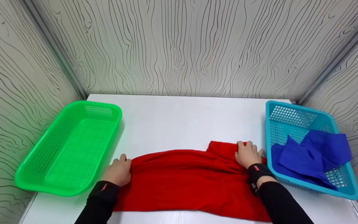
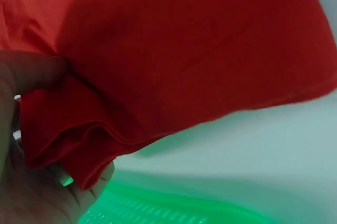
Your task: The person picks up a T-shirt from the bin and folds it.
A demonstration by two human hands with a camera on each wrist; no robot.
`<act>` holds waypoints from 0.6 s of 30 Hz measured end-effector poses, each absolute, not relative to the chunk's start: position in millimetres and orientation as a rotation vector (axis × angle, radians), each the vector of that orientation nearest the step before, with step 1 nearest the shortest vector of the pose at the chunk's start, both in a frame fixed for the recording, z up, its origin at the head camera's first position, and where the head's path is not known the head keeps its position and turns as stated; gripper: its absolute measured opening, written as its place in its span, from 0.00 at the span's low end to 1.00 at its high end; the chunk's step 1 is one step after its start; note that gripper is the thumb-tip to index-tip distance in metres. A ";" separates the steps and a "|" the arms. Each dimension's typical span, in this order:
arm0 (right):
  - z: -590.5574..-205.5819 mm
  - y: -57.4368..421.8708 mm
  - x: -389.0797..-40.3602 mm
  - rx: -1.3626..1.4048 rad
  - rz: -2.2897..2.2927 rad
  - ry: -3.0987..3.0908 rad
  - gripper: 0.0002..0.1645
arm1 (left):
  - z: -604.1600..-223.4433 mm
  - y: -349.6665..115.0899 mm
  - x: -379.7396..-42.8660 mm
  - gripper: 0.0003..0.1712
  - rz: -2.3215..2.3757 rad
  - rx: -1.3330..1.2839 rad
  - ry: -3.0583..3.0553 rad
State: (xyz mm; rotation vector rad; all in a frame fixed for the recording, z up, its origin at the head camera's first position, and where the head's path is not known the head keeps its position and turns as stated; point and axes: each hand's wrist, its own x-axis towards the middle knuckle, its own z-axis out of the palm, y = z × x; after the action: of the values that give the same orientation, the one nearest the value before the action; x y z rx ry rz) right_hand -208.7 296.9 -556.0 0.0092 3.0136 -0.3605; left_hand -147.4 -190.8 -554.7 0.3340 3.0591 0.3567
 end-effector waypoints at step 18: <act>-534.2 309.6 -223.8 0.051 -0.349 2.830 0.18 | -541.4 -194.8 -153.9 0.05 0.350 0.268 3.037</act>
State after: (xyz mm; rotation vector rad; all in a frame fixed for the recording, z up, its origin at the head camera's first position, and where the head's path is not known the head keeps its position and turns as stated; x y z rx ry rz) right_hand -223.8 309.6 -534.2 0.0513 2.8304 -0.3489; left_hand -153.9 -194.8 -541.4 0.2679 3.0368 0.3498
